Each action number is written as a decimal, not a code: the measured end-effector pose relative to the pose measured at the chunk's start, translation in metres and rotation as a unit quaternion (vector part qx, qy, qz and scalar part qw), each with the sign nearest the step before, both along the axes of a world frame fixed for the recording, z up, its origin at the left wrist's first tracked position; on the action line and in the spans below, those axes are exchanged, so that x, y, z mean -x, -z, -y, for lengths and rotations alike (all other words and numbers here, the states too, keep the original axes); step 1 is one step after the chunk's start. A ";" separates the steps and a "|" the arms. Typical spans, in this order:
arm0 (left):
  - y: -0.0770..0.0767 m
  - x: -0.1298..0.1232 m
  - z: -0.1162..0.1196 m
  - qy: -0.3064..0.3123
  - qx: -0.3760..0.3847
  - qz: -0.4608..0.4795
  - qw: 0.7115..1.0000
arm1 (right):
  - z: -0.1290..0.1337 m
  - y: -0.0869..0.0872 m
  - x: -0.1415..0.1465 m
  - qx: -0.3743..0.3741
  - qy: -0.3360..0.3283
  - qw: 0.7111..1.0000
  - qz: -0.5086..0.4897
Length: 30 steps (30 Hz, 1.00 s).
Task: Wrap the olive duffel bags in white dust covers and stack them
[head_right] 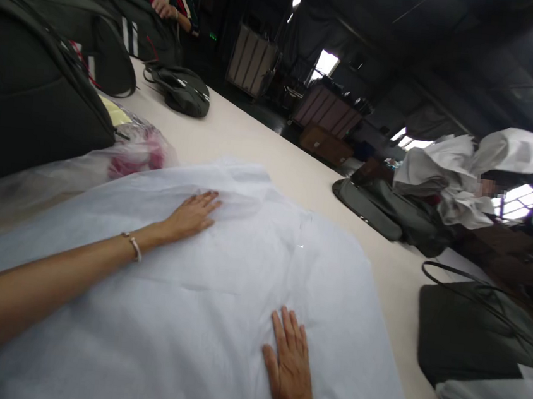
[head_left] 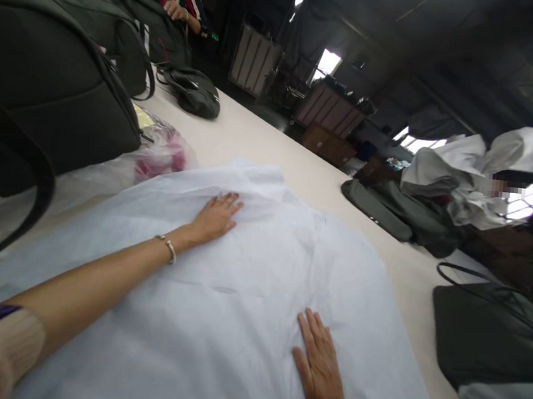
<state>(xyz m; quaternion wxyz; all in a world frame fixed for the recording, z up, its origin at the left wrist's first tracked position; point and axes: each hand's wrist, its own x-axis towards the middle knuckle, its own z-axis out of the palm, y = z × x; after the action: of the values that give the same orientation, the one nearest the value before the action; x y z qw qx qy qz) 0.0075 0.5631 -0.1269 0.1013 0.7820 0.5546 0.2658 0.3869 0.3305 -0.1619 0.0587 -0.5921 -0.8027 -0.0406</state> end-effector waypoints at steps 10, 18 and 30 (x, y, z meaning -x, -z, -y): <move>-0.043 -0.011 -0.021 -0.059 -0.084 0.034 0.994 | 0.001 -0.004 0.001 0.011 0.007 1.000 0.002; -0.012 -0.038 -0.018 -0.048 0.037 -0.026 0.998 | 0.002 -0.003 0.003 0.012 0.008 1.000 -0.003; -0.052 -0.018 -0.009 0.071 0.109 0.195 0.972 | -0.054 -0.070 -0.007 -0.014 0.126 0.967 -0.222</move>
<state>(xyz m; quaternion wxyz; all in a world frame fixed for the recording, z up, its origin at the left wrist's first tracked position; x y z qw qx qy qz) 0.0256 0.5717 -0.0750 0.3103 0.7369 0.4927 0.3434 0.3943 0.3845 -0.0923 0.2385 -0.6819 -0.6876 0.0735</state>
